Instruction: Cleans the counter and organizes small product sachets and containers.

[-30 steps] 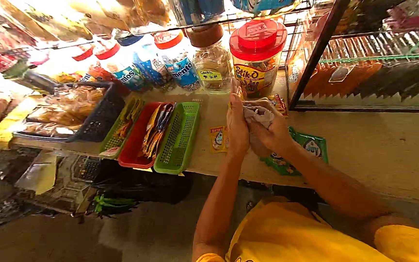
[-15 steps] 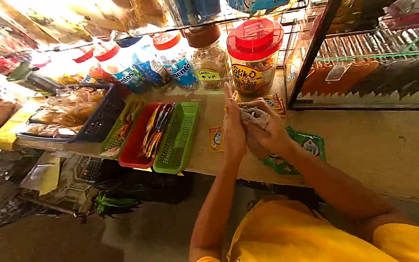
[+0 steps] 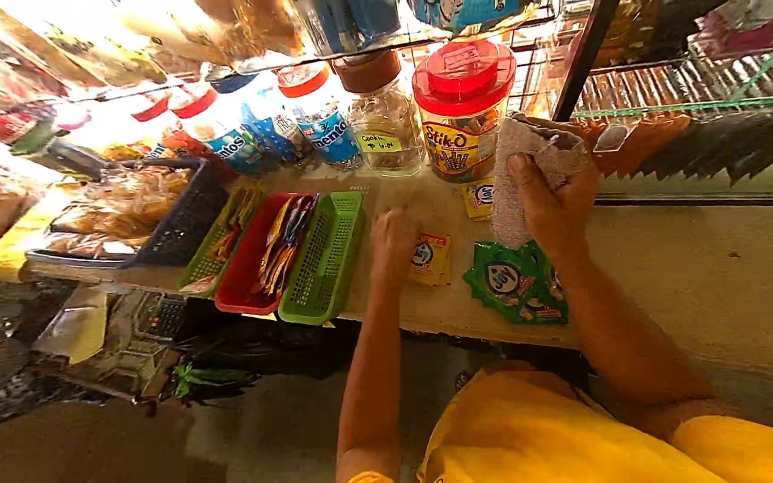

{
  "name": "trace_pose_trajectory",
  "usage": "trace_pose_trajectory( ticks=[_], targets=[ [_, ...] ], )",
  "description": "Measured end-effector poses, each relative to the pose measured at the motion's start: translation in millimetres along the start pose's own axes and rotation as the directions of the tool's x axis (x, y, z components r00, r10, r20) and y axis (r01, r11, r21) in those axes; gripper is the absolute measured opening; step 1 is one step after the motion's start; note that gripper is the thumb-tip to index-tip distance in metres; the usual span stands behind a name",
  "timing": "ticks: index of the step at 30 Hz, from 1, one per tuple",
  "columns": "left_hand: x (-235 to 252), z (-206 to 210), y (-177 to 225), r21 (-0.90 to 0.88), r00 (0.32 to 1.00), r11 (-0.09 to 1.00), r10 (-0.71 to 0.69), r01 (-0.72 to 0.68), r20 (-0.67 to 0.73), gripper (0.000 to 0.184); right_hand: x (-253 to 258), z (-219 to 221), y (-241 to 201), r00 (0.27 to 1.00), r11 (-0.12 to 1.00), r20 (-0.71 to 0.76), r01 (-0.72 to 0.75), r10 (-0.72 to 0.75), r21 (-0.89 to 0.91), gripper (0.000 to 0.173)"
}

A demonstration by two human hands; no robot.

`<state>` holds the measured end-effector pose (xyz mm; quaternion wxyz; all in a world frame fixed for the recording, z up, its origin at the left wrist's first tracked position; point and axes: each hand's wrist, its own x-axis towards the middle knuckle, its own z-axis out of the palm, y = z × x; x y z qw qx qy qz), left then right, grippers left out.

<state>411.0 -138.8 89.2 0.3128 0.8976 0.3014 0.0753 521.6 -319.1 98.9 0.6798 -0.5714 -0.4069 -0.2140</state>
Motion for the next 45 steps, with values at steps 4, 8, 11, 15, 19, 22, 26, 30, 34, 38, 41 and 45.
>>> trace_pose_trajectory(
  ticks=[4,8,11,15,19,22,26,30,34,38,41,45],
  targets=[
    [21.7,26.9,25.3,0.02,0.922,0.922,0.387,-0.387,0.003,0.028,1.1,-3.2,0.8,0.997,1.0,-0.071,0.003,-0.002,0.008,0.035],
    [57.8,70.4,39.1,-0.021,0.763,0.767,0.641,-0.642,0.081,0.029,-0.4,-5.3,-4.7,0.994,0.997,-0.082,-0.074,0.073,-0.007,0.037],
    [67.3,83.2,44.7,0.009,0.801,0.81,0.578,-0.586,0.156,0.045,-2.2,-5.3,-1.8,0.992,0.994,-0.077,-0.105,0.104,-0.01,0.039],
    [54.8,71.6,59.4,-0.004,0.875,0.894,0.44,-0.448,0.202,0.056,-1.4,-3.5,-1.0,0.995,0.995,-0.044,-0.091,0.089,-0.048,0.038],
    [43.2,58.9,65.8,0.057,0.9,0.919,0.368,-0.39,0.235,0.064,-4.3,0.9,2.2,0.997,0.995,-0.02,-0.078,0.077,-0.058,0.038],
    [49.4,66.5,58.4,0.149,0.918,0.917,0.336,-0.37,0.213,0.076,-5.3,3.1,3.5,0.998,0.996,-0.007,-0.064,0.063,-0.067,0.039],
    [55.6,68.8,34.8,-0.059,0.911,0.916,0.4,-0.396,0.101,0.066,-7.9,7.3,4.9,0.997,0.993,0.01,-0.075,0.076,-0.091,0.035],
    [66.5,45.0,21.9,-0.437,0.931,0.855,0.352,-0.28,0.092,0.038,-10.1,10.2,12.4,0.989,0.979,0.079,-0.114,0.129,-0.17,0.035],
    [56.4,29.6,22.2,-0.824,0.931,0.543,0.361,-0.163,0.054,0.021,-12.6,12.8,18.5,0.965,0.955,0.139,-0.185,0.221,-0.233,0.036],
    [38.1,38.3,36.0,-0.907,0.86,0.367,0.51,-0.206,0.011,0.03,-12.7,14.8,28.4,0.968,0.936,0.113,-0.183,0.226,-0.301,0.041],
    [30.9,49.8,43.5,-0.908,0.798,0.355,0.601,-0.222,0.04,0.056,-15.5,18.0,32.0,0.964,0.901,0.132,-0.162,0.232,-0.403,0.044],
    [31.5,49.6,41.1,-0.962,0.935,0.273,0.343,-0.01,0.087,0.055,-33.0,35.5,22.7,0.945,0.893,0.279,-0.029,0.171,-0.449,0.043]
  ],
)
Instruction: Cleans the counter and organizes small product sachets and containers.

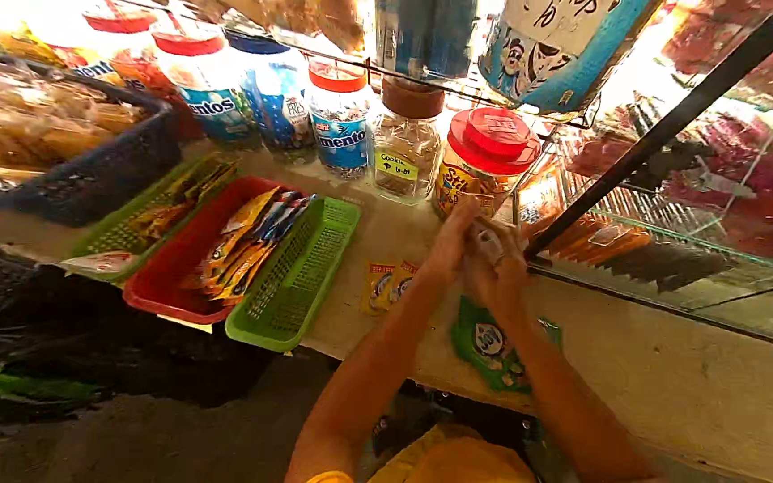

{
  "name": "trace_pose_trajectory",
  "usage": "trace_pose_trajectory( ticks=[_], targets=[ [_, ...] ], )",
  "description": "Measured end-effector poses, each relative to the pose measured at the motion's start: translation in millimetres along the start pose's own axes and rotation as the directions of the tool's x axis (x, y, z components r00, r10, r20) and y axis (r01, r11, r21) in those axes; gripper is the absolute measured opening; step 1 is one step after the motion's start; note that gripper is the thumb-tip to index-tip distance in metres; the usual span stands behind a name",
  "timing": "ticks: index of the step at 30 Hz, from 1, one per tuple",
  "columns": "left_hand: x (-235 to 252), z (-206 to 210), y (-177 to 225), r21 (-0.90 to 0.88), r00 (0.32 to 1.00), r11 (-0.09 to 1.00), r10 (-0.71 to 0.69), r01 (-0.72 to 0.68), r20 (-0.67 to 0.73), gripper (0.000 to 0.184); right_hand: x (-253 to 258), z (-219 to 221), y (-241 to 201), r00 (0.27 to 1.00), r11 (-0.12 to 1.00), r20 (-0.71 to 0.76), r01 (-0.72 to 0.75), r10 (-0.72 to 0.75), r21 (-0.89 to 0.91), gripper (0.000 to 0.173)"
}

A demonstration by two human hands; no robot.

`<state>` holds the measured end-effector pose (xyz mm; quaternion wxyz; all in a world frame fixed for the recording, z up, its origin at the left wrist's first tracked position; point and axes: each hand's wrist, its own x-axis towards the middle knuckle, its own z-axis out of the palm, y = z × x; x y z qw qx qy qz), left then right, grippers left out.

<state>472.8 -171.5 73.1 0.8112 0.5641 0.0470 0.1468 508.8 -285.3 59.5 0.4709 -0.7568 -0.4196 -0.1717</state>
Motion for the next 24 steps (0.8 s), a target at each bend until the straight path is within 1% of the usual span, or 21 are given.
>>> trace_pose_trajectory(
  ticks=[1,3,4,5,7,8,10,11,13,15,17,18,20,22,23,24],
  targets=[
    [2.1,-0.7,0.0,-0.092,0.996,0.995,-0.05,0.043,-0.073,0.052,-1.9,4.0,-4.1,0.999,0.999,0.007,0.049,-0.049,-0.021,0.043],
    [-0.1,2.5,1.4,-0.211,0.991,0.975,-0.09,0.068,-0.094,0.054,-1.4,4.1,-4.5,0.998,0.998,-0.004,0.061,-0.061,-0.018,0.041],
    [-1.8,6.4,0.6,-0.217,0.996,0.975,-0.065,0.049,-0.068,0.055,0.6,1.9,-1.9,0.998,0.999,-0.034,0.043,-0.044,-0.005,0.04],
    [-2.3,11.2,-2.3,-0.189,0.999,0.982,-0.017,0.01,-0.034,0.054,3.2,-1.8,1.5,0.998,1.0,-0.066,0.024,-0.025,-0.009,0.039],
    [-3.2,16.8,-10.4,-0.064,0.992,0.993,0.101,-0.096,0.076,0.058,8.8,-11.7,9.4,0.991,1.0,-0.133,-0.006,0.003,-0.028,0.038],
    [-4.5,18.7,-12.5,-0.009,0.983,0.99,0.138,-0.138,0.121,0.057,11.7,-16.8,11.4,0.988,0.999,-0.152,-0.033,0.03,-0.019,0.037],
    [-4.8,18.7,-10.4,0.045,0.959,0.978,0.189,-0.203,0.21,0.058,14.4,-22.2,10.3,0.984,0.997,-0.157,-0.081,0.083,0.02,0.035],
    [-4.3,16.7,-7.6,0.049,0.952,0.974,0.204,-0.22,0.228,0.058,13.6,-21.9,9.1,0.986,0.997,-0.147,-0.07,0.072,0.023,0.037],
    [-5.5,12.7,0.5,0.023,0.962,0.978,0.197,-0.205,0.19,0.056,9.9,-19.0,5.8,0.995,1.0,-0.096,0.02,-0.018,0.016,0.041],
    [-9.2,12.6,7.4,-0.069,0.989,0.989,0.133,-0.129,0.061,0.05,6.7,-14.3,3.5,0.991,0.991,-0.043,0.131,-0.129,0.025,0.043],
    [-12.7,16.6,9.4,-0.12,0.994,0.987,0.101,-0.106,-0.043,0.048,7.0,-11.1,4.1,0.977,0.977,-0.048,0.21,-0.209,0.026,0.04],
    [-17.1,20.1,9.3,-0.093,0.992,0.989,0.113,-0.118,-0.055,0.052,7.1,-12.5,3.7,0.977,0.978,-0.065,0.207,-0.205,0.038,0.039],
    [-28.0,29.5,7.1,-0.013,0.984,0.984,0.175,-0.176,-0.04,0.059,9.2,-19.1,1.6,0.987,0.986,-0.097,0.136,-0.126,0.095,0.036],
    [-43.0,39.3,3.7,0.099,0.972,0.969,0.23,-0.225,-0.044,0.061,14.2,-27.9,-2.4,0.996,0.988,-0.087,0.012,0.002,0.156,0.035],
    [-50.3,41.5,5.0,0.144,0.969,0.961,0.244,-0.236,-0.041,0.062,15.5,-29.7,-4.7,0.997,0.986,-0.074,-0.022,0.035,0.167,0.035],
    [-55.2,41.9,7.9,0.163,0.963,0.953,0.264,-0.254,-0.046,0.061,15.2,-29.8,-9.6,0.998,0.986,-0.06,-0.024,0.035,0.166,0.034]
  ],
)
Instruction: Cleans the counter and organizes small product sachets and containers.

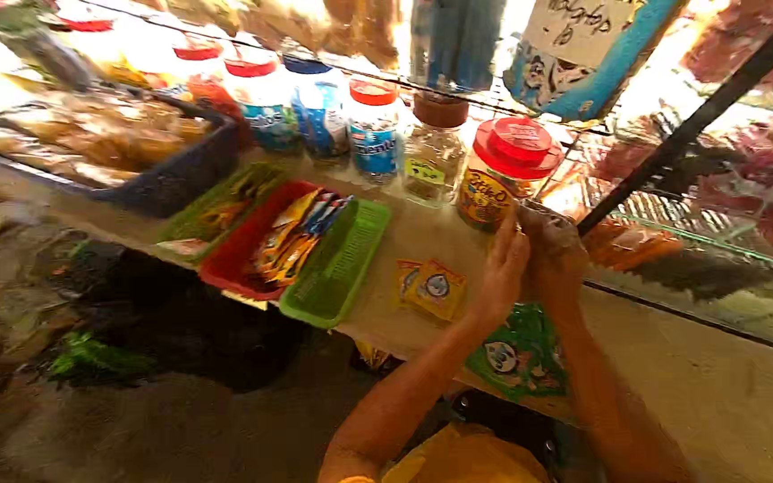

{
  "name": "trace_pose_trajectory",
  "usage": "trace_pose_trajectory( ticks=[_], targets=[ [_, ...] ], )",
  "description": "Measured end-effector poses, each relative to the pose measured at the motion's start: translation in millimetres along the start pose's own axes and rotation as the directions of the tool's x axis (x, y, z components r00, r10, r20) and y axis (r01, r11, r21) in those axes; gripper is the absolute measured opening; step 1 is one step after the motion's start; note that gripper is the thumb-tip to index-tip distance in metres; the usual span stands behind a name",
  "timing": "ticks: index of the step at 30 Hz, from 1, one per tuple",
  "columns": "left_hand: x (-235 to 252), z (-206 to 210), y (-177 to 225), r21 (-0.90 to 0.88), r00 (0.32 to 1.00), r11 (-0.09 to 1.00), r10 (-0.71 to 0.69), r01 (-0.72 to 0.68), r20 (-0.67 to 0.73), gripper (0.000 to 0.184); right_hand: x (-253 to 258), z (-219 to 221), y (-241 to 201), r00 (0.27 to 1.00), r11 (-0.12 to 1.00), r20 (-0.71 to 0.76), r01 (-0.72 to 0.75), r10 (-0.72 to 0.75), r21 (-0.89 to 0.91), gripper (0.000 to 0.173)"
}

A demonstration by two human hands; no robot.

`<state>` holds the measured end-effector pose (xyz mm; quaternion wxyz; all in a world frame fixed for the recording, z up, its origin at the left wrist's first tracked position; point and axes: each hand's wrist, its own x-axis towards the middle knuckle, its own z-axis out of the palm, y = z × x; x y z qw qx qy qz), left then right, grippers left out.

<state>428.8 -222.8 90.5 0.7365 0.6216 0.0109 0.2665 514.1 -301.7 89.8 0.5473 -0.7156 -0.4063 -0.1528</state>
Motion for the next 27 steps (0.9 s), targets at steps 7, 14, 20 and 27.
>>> trace_pose_trajectory(
  ticks=[7,14,20,27],
  targets=[
    [-7.0,-14.8,31.0,-0.103,0.979,0.992,0.05,-0.072,-0.199,0.057,-8.9,8.3,-40.7,0.943,0.958,0.172,0.274,-0.284,0.08,0.041],
    [-33.1,6.6,41.0,0.106,0.977,0.986,0.145,-0.129,-0.159,0.058,10.2,2.8,-54.1,0.99,0.99,0.085,0.105,-0.113,0.091,0.038],
    [-12.1,-18.1,51.3,0.001,0.958,0.994,0.106,-0.109,-0.268,0.062,-9.2,13.6,-68.4,0.957,0.97,0.17,0.224,-0.237,0.092,0.039],
    [-36.6,0.9,38.3,0.127,0.987,0.989,0.093,-0.077,-0.132,0.056,26.8,-12.7,-53.9,0.978,0.983,0.102,0.181,-0.182,0.021,0.038]
  ],
)
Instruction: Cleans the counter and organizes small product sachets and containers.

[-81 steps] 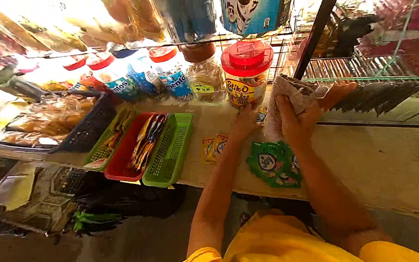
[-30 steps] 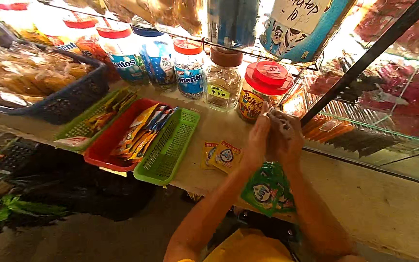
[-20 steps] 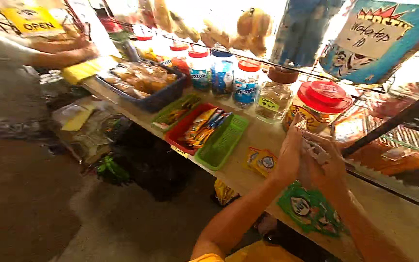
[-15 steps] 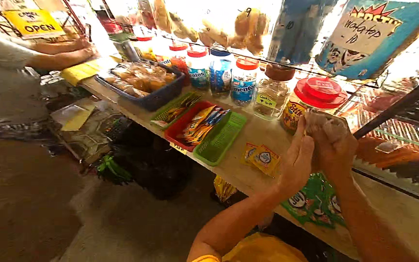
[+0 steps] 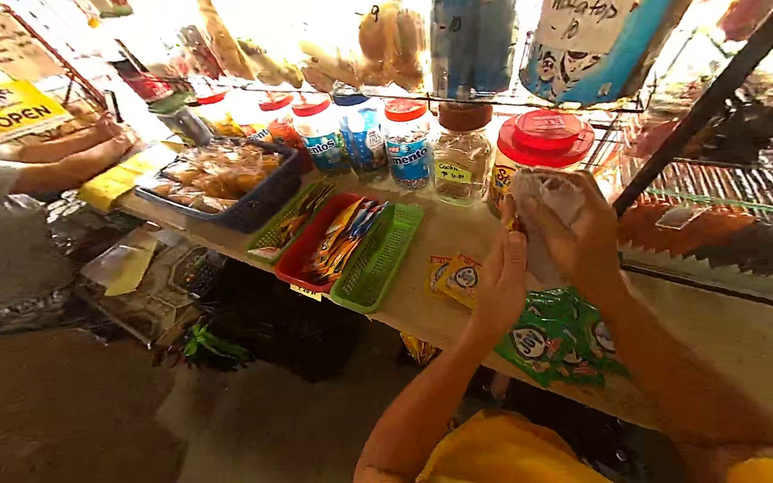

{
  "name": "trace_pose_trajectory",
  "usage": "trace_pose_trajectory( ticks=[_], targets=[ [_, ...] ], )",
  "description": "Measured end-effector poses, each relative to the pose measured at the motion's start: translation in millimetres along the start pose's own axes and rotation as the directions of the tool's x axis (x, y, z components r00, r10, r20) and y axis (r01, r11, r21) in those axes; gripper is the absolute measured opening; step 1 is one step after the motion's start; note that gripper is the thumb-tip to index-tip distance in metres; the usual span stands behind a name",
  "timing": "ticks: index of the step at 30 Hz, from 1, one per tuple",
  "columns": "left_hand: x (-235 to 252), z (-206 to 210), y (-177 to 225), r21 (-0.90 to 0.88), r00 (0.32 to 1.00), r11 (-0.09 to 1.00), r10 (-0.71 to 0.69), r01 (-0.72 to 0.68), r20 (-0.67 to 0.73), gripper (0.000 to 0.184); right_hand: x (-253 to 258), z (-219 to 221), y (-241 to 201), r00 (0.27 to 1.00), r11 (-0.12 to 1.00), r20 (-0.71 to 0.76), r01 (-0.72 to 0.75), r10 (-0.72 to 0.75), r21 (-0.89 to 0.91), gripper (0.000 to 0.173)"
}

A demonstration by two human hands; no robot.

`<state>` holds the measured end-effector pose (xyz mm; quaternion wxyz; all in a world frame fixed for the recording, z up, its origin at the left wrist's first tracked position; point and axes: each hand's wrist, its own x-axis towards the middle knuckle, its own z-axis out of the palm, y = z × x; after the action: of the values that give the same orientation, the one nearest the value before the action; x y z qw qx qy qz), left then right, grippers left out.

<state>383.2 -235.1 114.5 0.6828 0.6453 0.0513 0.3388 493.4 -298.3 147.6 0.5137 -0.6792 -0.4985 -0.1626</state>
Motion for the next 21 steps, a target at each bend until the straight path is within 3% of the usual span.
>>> trace_pose_trajectory(
  ticks=[5,8,11,14,16,19,21],
  targets=[
    [19.4,-33.9,-14.7,0.407,0.989,0.905,-0.148,0.124,0.028,0.041,15.3,-44.8,-2.2,0.99,0.995,-0.095,-0.104,0.104,0.005,0.039],
    [38.0,-72.4,-35.1,0.641,0.976,0.743,-0.211,0.195,-0.053,0.036,18.3,-68.8,-5.0,0.972,0.998,-0.224,-0.068,0.066,0.0,0.041],
    [50.0,-95.4,-46.5,0.759,0.947,0.597,-0.311,0.259,-0.079,0.035,16.5,-82.7,-1.9,0.946,0.999,-0.323,-0.033,0.024,-0.022,0.043],
    [55.3,-89.4,-48.4,0.877,0.918,0.365,-0.352,0.312,-0.18,0.04,18.6,-86.8,-2.1,0.929,1.0,-0.37,0.025,-0.022,0.003,0.041],
    [60.1,-73.5,-51.9,0.929,0.934,0.257,-0.307,0.268,-0.185,0.041,22.6,-85.5,-3.4,0.916,0.995,-0.394,0.094,-0.081,0.015,0.037],
    [66.4,-44.2,-61.7,0.924,0.958,0.377,-0.282,0.059,0.054,0.036,18.9,-86.1,-6.2,0.928,0.996,-0.365,0.088,-0.079,0.01,0.035],
    [77.8,-23.1,-73.2,0.845,0.905,0.522,-0.293,-0.118,0.308,0.038,22.0,-85.6,-5.4,0.913,0.993,-0.392,0.12,-0.117,-0.016,0.034]
  ],
)
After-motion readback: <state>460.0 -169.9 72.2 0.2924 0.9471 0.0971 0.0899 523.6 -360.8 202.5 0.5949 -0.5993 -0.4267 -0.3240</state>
